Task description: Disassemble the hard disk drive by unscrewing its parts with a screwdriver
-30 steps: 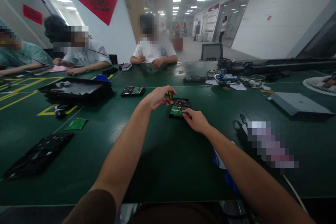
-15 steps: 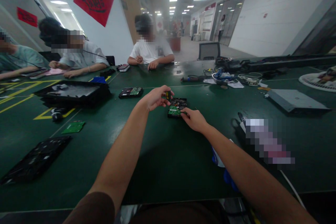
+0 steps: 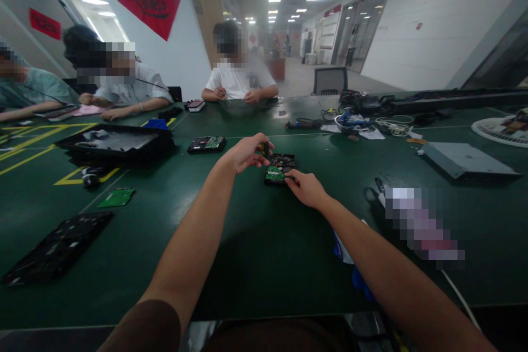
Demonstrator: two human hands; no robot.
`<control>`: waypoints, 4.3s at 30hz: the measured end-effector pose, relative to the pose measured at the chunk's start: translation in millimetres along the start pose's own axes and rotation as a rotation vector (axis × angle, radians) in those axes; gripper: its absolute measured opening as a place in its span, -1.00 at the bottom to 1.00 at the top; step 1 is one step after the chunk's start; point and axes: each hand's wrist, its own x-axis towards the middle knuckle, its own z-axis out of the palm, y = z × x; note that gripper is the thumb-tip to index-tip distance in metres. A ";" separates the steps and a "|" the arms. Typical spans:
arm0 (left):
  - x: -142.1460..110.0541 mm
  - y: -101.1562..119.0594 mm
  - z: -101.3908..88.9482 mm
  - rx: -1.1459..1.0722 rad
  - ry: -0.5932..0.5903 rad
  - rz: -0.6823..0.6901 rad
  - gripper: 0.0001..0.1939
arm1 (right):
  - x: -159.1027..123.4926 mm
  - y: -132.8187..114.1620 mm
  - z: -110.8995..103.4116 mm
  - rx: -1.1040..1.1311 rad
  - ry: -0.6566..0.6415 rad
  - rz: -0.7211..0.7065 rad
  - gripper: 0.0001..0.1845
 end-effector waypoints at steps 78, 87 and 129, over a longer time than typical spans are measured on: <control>0.2 -0.3 2.2 -0.073 -0.037 0.007 -0.73 | 0.9 0.2 0.3 0.004 0.011 -0.018 -0.65; 0.1 0.1 2.3 0.029 0.032 0.053 -0.74 | 0.7 -0.4 -0.4 0.003 -0.008 -0.004 -0.62; 3.2 -3.0 4.3 0.035 0.077 0.061 -0.68 | 2.5 -0.2 3.9 -0.022 0.017 0.017 -0.67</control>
